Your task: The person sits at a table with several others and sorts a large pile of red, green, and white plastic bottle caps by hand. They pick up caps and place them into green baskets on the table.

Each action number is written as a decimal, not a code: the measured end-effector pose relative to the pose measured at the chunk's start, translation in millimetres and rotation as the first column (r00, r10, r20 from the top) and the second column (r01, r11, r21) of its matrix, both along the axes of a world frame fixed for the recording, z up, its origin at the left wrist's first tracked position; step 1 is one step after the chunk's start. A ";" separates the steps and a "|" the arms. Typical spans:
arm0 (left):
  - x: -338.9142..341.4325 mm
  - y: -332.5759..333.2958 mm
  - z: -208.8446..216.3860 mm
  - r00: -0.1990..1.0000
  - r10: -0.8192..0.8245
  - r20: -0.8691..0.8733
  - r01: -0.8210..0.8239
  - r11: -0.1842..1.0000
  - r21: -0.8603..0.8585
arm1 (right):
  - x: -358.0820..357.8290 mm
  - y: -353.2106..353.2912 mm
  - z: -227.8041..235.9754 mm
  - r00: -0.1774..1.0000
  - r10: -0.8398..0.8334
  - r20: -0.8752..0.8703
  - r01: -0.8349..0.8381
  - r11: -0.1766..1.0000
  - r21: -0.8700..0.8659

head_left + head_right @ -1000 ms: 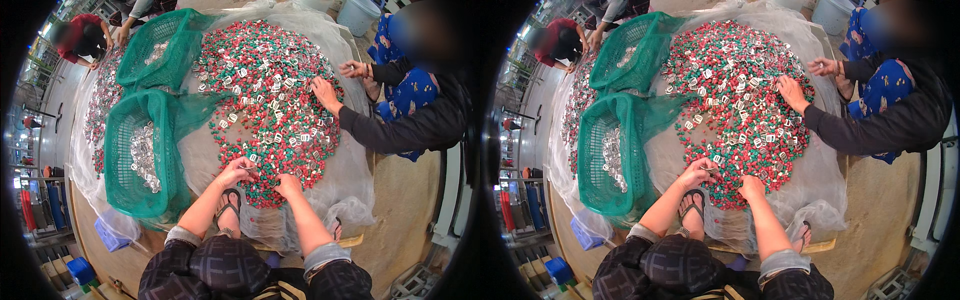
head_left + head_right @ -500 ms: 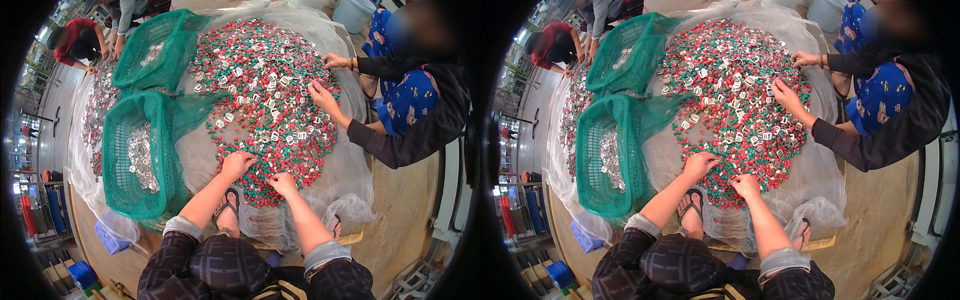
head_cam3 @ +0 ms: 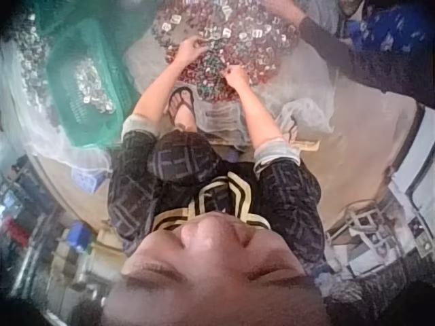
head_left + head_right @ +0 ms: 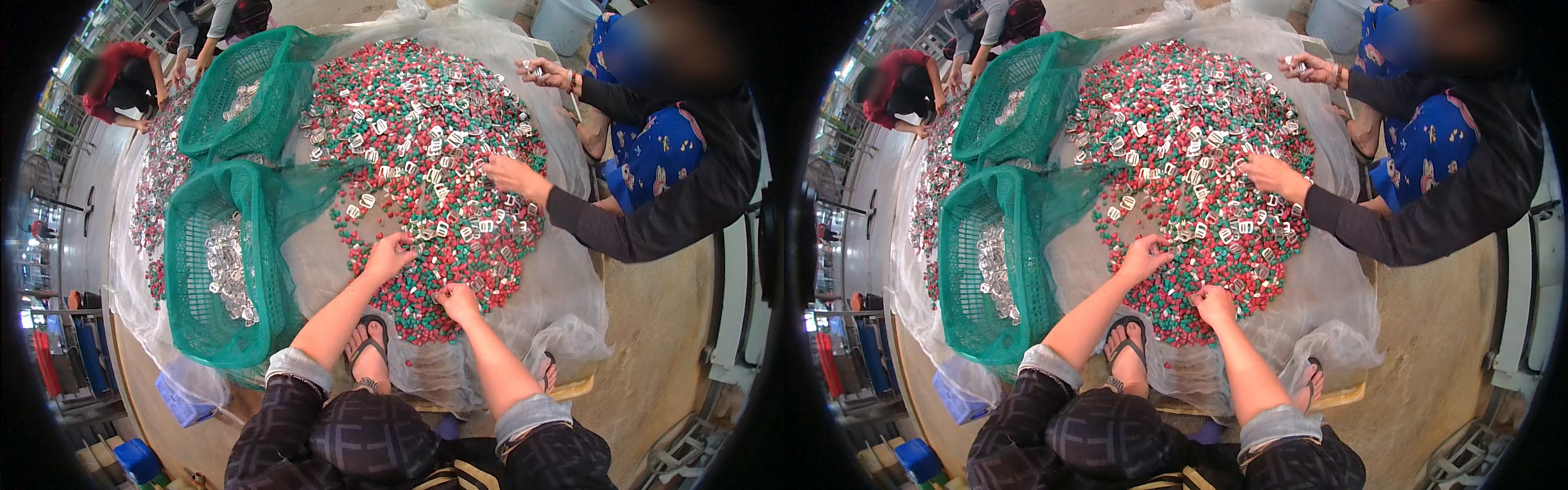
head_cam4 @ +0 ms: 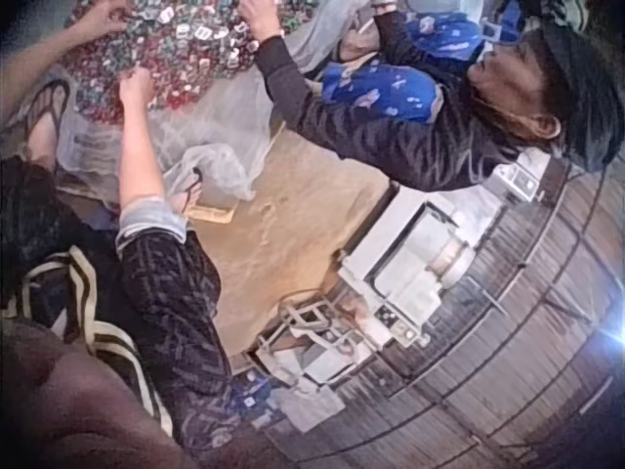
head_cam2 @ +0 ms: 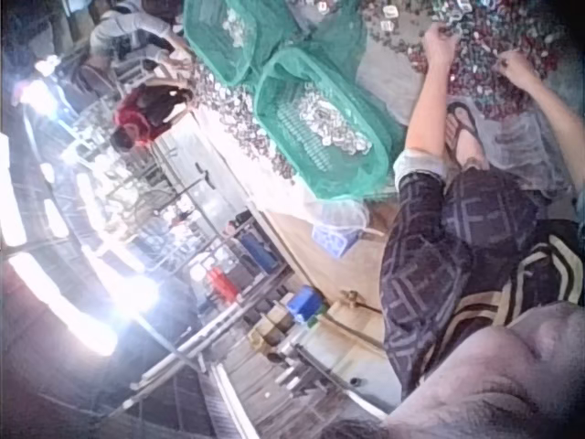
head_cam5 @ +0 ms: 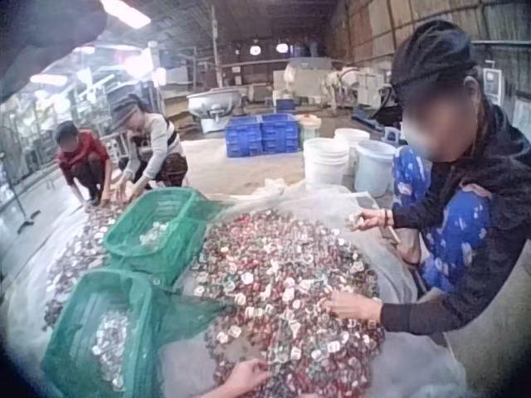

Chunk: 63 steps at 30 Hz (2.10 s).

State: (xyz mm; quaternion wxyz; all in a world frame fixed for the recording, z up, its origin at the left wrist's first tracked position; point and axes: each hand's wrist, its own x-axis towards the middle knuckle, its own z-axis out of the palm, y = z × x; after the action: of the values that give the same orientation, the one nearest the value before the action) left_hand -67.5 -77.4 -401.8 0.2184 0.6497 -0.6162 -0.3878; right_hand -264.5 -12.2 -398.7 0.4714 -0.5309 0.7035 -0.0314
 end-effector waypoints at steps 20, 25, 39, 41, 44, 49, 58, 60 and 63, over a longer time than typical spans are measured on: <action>-5.2 37.1 17.9 0.600 0.308 -0.738 0.212 0.829 0.518 | 16.6 -16.1 30.6 0.591 -0.436 0.679 0.322 0.899 0.297; 1.2 45.5 14.7 0.698 0.246 -0.673 0.145 0.872 0.468 | 21.8 -15.2 42.0 0.618 -0.397 0.678 0.174 0.911 0.375; 202.4 71.7 149.4 0.699 0.650 -0.297 -0.706 0.565 -0.426 | -58.6 -15.9 -17.9 0.915 -0.388 0.111 0.400 0.838 -0.372; 208.1 69.1 164.0 0.648 0.761 0.012 -0.541 0.472 -0.696 | -64.0 -14.0 -21.2 0.916 -0.383 0.121 0.401 0.849 -0.343; 190.4 60.9 170.8 0.568 0.789 0.234 -0.254 0.439 -0.862 | -59.6 -5.7 -17.8 0.969 -0.244 0.032 0.240 0.909 -0.340; 137.1 33.0 130.9 0.904 0.416 0.099 -0.249 0.701 -0.669 | -49.8 -3.1 -8.6 0.956 -0.203 -0.210 0.128 0.937 -0.325; 90.2 -40.5 -27.7 0.836 0.158 0.525 0.111 0.889 -0.444 | -62.6 -22.3 9.5 0.454 -0.698 0.554 0.546 0.709 0.446; 91.6 -41.2 -42.1 0.757 0.187 0.627 0.151 0.883 -0.445 | -59.1 -24.9 19.4 0.321 -0.712 0.624 0.491 0.689 0.534; 60.8 -42.1 4.6 0.698 -0.159 0.698 0.209 0.978 0.013 | -74.9 -21.1 7.9 0.166 -0.726 0.667 0.404 0.667 0.626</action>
State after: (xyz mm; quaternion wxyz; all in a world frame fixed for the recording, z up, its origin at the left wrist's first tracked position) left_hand -6.7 -119.5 -397.2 -0.0470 0.6750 -0.7274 -0.1143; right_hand -339.3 -33.3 -390.8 0.7909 -0.0424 0.4848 -0.3711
